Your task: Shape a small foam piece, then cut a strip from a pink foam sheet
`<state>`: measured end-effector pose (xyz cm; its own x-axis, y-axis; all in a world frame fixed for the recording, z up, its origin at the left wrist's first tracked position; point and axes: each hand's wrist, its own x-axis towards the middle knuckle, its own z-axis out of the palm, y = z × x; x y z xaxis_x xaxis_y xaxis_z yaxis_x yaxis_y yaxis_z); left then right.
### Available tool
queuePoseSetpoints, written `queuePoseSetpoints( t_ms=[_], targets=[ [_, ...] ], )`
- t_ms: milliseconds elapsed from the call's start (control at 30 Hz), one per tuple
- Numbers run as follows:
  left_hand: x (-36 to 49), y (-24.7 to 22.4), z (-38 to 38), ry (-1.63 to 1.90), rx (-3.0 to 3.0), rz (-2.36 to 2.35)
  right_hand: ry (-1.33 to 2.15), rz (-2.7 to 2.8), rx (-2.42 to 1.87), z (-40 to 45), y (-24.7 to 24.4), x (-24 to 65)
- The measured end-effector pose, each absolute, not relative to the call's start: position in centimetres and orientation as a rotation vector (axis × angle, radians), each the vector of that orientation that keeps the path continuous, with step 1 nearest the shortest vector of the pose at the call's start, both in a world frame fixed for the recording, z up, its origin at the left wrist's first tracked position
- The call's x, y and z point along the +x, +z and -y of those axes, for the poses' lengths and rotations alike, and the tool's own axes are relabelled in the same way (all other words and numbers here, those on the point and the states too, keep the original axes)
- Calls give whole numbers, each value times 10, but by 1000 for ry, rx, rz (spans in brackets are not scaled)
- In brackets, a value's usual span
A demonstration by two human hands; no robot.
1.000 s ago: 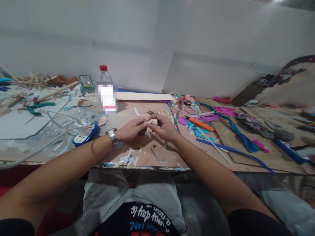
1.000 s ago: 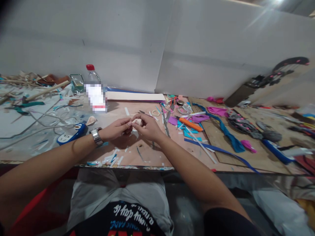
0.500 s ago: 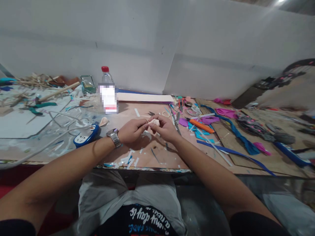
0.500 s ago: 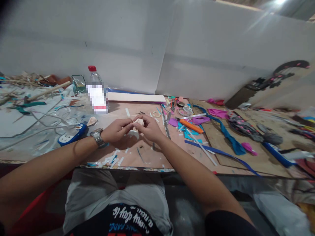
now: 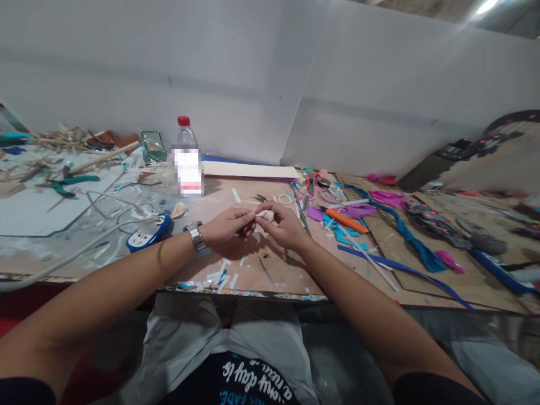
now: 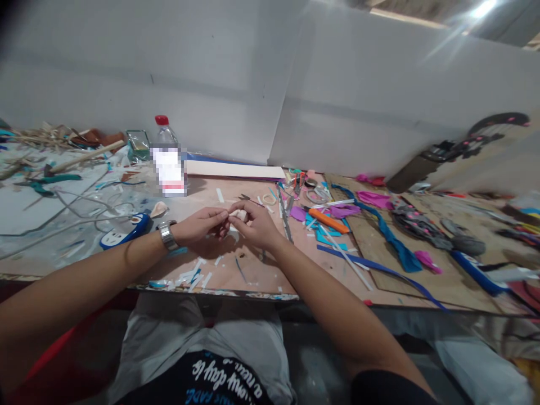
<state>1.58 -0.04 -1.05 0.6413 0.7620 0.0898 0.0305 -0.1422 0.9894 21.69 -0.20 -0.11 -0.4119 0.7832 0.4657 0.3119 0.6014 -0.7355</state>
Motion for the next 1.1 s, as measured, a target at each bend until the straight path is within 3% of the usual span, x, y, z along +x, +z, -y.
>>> queuePoseSetpoints(
  t_ms=[300, 567, 1100],
  targets=[
    [16, -14, -1, 753, 1595, -637, 515, 2113, -847, 4, 3, 219],
    [14, -6, 4, 923, 1912, -840, 753, 1975, -897, 6, 3, 218],
    [10, -2, 3, 989, 2276, -869, 740, 1888, -906, 3, 0, 220]
  ],
)
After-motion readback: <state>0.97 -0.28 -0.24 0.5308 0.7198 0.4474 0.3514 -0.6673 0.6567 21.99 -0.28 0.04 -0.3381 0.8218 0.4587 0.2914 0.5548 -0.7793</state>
